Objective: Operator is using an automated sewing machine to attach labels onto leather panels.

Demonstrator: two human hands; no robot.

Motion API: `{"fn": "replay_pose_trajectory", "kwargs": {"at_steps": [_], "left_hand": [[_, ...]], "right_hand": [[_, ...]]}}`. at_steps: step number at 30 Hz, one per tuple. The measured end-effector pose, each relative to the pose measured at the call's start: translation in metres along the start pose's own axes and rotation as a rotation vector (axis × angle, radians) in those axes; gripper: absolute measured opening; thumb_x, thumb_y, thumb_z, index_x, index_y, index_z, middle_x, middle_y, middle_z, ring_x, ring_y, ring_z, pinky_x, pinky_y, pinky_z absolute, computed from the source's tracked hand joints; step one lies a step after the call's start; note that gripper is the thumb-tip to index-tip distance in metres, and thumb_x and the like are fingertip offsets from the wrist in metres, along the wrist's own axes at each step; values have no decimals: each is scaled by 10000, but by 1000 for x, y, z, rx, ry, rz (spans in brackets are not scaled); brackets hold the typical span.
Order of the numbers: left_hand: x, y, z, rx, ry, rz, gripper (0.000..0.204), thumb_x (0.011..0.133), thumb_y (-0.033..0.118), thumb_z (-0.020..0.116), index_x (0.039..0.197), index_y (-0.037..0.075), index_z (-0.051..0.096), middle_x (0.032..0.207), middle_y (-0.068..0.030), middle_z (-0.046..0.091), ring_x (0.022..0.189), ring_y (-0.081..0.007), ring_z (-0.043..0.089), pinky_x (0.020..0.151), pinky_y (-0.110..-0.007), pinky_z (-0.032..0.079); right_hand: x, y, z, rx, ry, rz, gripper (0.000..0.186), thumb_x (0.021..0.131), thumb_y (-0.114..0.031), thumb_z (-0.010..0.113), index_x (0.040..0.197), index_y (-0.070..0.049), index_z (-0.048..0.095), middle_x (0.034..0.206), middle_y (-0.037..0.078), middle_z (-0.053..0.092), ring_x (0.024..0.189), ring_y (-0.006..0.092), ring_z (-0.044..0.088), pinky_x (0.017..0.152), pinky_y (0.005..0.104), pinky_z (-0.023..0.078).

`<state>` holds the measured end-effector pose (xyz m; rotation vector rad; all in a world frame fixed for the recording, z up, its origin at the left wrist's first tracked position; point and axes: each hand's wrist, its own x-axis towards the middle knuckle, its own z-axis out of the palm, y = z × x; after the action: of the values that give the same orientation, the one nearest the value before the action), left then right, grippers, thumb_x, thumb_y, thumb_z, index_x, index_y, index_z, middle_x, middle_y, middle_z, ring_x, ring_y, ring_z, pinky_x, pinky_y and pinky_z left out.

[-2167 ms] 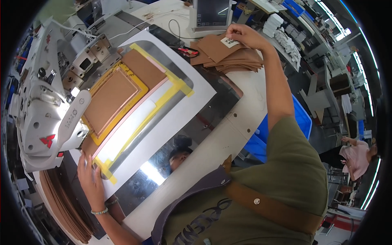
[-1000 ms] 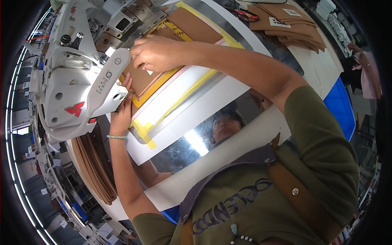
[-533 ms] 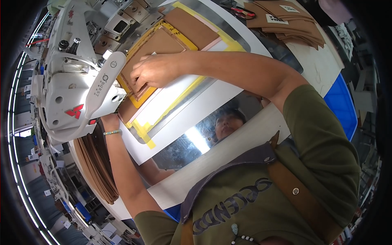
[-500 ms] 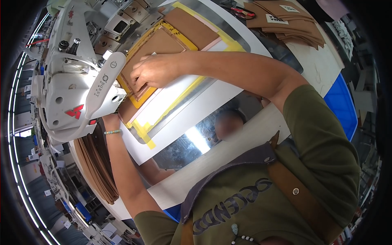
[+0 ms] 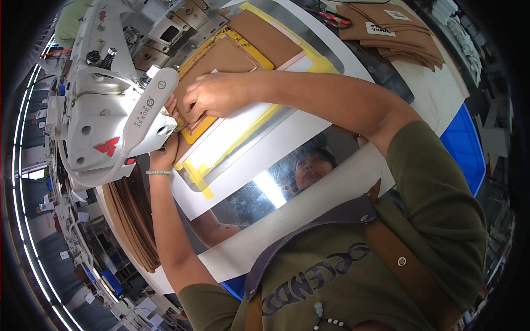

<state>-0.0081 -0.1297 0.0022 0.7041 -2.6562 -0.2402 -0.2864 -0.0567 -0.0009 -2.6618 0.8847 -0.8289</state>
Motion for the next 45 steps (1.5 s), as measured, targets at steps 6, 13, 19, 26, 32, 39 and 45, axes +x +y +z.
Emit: {"fn": "replay_pose_trajectory", "kwargs": {"at_steps": [6,13,19,26,32,39,45], "left_hand": [[-5,-23,7,150,-11,31,429,1020,86,645,1448,77,669,1451,-104,689,1327,-275,639,1158,-373,458],[2,-34,7,-43,21,-105,311,1018,73,661,1325,42,693,1365,-115,710,1305,-277,635,1159,-387,456],[16,-27,9,-127,91,-2,335,1002,84,698,1335,52,696,1324,-96,725,1248,-217,668,1105,-343,501],[10,-32,9,-109,92,3,322,1012,88,665,1332,62,693,1302,-126,722,1240,-281,674,1085,-379,513],[-32,-73,29,37,21,-229,312,986,120,680,1288,47,713,1293,-189,730,1235,-377,678,1044,-459,531],[-62,-63,31,68,172,-357,296,986,105,669,1260,1,712,1263,-211,746,1198,-393,701,1038,-471,527],[-78,-10,-8,-396,158,-745,252,1016,79,646,1218,-59,705,1222,-151,742,1141,-246,692,1017,-371,510]], "right_hand": [[4,1,2,-35,-18,32,321,891,-56,673,1135,-176,843,1237,13,713,1236,218,624,1081,435,489],[10,-1,-6,-72,-103,77,345,923,-71,629,1162,-190,848,1279,5,716,1254,221,620,1102,447,478],[19,-4,-8,-2,-187,117,369,946,-86,590,1185,-198,847,1293,13,719,1274,225,615,1115,465,472],[22,-1,-8,15,-220,153,330,948,-109,604,1152,-181,852,1292,19,730,1276,235,621,1111,475,484],[22,3,-4,-141,-129,195,321,943,-103,605,1176,-131,823,1375,45,703,1338,268,591,1128,482,468],[19,-3,0,-144,-125,176,368,930,-74,598,1245,-128,781,1392,41,687,1350,295,564,1144,478,461],[9,-9,2,-82,-99,88,345,906,-40,617,1195,-115,790,1322,14,721,1285,293,587,1105,446,493]]}}
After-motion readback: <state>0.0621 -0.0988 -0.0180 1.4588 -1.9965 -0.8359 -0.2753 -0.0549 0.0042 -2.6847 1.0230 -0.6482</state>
